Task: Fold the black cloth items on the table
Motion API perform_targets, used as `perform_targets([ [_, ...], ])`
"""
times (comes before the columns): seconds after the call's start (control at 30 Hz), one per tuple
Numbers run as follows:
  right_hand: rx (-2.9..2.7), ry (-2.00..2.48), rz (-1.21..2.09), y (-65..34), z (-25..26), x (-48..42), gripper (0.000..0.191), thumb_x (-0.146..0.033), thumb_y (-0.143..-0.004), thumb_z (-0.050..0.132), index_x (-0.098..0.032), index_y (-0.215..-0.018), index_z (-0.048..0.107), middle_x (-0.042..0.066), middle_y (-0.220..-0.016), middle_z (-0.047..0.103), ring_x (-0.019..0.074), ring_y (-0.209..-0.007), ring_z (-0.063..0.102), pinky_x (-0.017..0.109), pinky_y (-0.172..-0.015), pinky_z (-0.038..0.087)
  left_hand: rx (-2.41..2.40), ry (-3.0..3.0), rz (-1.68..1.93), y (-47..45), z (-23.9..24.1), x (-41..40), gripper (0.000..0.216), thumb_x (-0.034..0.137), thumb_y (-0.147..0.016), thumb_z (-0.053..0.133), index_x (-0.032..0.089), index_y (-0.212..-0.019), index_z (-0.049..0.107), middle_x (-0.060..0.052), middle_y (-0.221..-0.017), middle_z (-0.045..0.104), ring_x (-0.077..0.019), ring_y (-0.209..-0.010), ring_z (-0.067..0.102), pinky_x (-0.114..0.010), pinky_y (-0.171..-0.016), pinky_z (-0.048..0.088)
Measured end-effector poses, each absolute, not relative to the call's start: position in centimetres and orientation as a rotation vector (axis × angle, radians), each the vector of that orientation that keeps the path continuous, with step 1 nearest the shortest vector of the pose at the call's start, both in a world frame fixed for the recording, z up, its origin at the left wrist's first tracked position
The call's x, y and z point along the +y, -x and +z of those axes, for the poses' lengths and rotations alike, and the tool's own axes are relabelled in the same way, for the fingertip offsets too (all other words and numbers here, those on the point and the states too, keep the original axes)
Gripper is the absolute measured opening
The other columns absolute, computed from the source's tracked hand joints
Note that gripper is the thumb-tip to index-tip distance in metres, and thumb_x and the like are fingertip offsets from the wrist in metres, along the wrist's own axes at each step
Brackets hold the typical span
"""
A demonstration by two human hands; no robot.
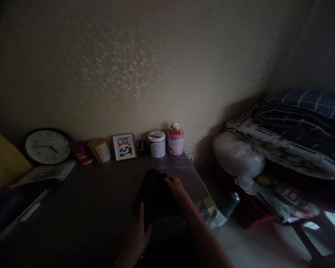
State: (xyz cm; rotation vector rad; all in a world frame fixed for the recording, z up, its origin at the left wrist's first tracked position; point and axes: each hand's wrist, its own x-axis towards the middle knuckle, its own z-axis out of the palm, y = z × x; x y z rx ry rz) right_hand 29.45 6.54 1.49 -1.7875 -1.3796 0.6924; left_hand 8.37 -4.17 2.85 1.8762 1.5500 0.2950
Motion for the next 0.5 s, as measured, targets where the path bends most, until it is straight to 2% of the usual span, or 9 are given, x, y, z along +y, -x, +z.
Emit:
perform_targets([
  [0.1, -1.406, 1.792, 0.688, -29.1, 1.5, 6.7, 0.032, -0.039, -0.071, 0.055, -0.014, -0.086, 0.069, 0.005, -0.075, 0.067, 0.0172, -0.067, 0.059, 0.025, -0.057, 0.044, 1.546, -1.860, 0.276, -8.3, 2.9, -4.2, 0.069, 0.028, -0.087, 0.034, 0.012, -0.137, -0.011, -0.007, -0.088, 0.067, -0.0126, -0.069, 0.061, -0.022, -0.058, 0.037],
  [0.2, -1.443, 1.782, 0.674, -28.9, 1.9, 7.1, 0.022, -0.025, -0.068, 0.057, -0.017, -0.085, 0.069, 0.003, -0.077, 0.068, 0.0183, -0.074, 0.060, 0.025, -0.063, 0.045, 1.568, -1.875, 0.239, -8.4, 2.7, -4.1, 0.069, 0.027, -0.087, 0.034, 0.012, -0.137, -0.011, -0.008, -0.087, 0.067, -0.0137, -0.067, 0.062, -0.022, -0.056, 0.037],
  [0.3, -1.480, 1.760, 0.669, -28.4, 2.7, 7.8, 0.024, -0.016, -0.066, 0.057, -0.018, -0.087, 0.068, 0.001, -0.080, 0.068, 0.0176, -0.077, 0.060, 0.025, -0.068, 0.045, 1.567, -1.871, 0.232, -8.4, 2.5, -4.0, 0.070, 0.028, -0.087, 0.034, 0.012, -0.137, -0.012, -0.007, -0.085, 0.067, -0.0135, -0.069, 0.062, -0.022, -0.058, 0.037],
  [0.5, -1.522, 1.752, 0.737, -26.0, 3.9, 9.2, 0.021, -0.018, -0.066, 0.058, -0.015, -0.085, 0.066, 0.000, -0.071, 0.065, 0.0122, -0.062, 0.058, 0.020, -0.055, 0.043, 1.585, -1.892, 0.215, -8.4, 2.4, -3.8, 0.070, 0.030, -0.087, 0.034, 0.011, -0.137, -0.011, -0.008, -0.090, 0.066, -0.0147, -0.075, 0.062, -0.023, -0.062, 0.038],
])
